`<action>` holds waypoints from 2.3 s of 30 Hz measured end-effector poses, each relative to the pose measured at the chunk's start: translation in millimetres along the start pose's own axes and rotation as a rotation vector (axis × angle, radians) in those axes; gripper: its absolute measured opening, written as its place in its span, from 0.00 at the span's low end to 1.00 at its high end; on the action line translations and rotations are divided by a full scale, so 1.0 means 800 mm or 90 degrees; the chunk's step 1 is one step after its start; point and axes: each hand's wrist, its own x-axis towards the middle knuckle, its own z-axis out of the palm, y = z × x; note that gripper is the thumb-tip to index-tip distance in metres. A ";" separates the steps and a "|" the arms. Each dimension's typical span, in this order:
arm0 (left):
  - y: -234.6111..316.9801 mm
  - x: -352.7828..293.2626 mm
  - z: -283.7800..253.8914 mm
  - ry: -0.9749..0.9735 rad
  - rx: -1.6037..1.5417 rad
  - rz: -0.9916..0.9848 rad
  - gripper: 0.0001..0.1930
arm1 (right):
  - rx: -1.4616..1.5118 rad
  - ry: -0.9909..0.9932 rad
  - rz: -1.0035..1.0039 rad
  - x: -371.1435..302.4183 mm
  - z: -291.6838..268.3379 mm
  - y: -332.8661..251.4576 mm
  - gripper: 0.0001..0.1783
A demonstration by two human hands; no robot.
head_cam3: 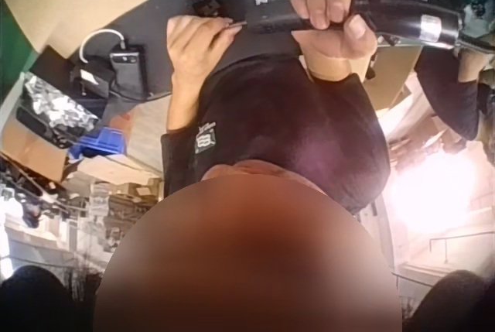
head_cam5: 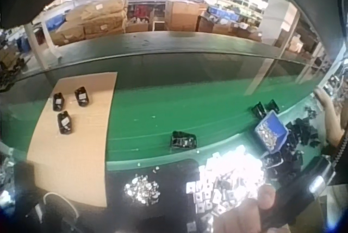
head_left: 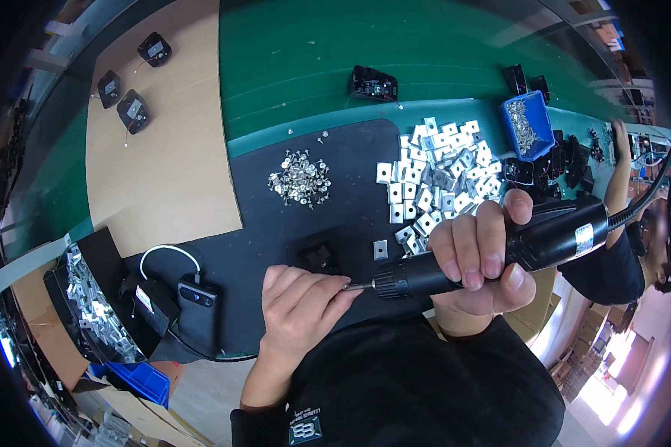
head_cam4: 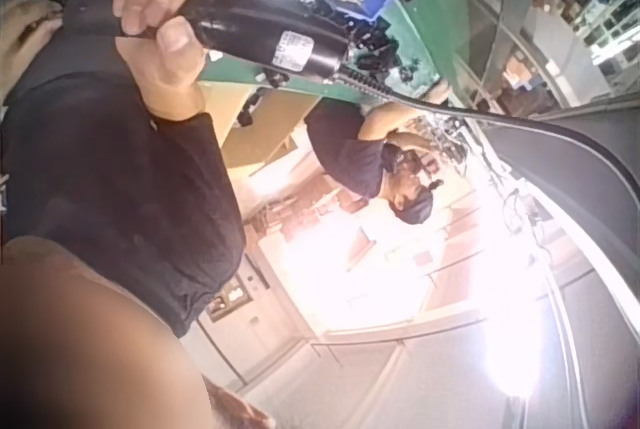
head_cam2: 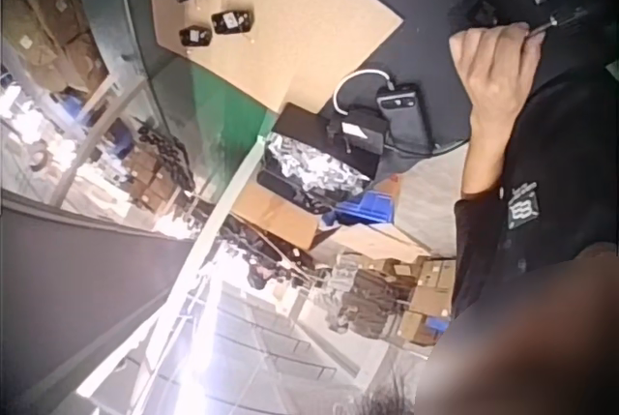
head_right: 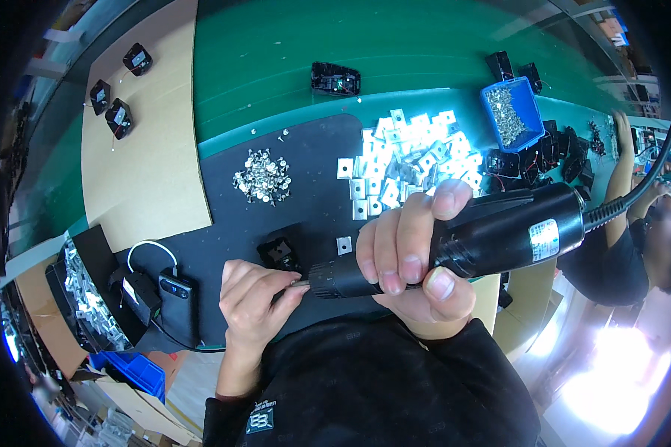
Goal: The person uses a handheld electric screwdriver to fasten screws into small black electronic enclosures. They pick up each unit, drive screws into the casing, and place the finished unit on a cardboard sheet to the left. The workspace is organized with piles of screws and metal brackets.
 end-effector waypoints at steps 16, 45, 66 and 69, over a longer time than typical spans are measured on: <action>-0.013 -0.009 -0.006 0.024 -0.011 0.038 0.12 | -0.001 -0.015 0.016 -0.003 0.001 0.005 0.28; -0.047 -0.022 -0.005 -0.148 0.093 -0.061 0.42 | -0.124 0.020 0.017 -0.006 -0.005 0.052 0.25; -0.044 0.003 -0.003 -0.165 0.030 -0.125 0.35 | -0.200 -0.192 0.000 0.005 -0.017 0.066 0.20; -0.041 0.009 -0.007 -0.174 0.021 -0.132 0.33 | -0.203 -0.188 -0.001 0.006 -0.013 0.067 0.20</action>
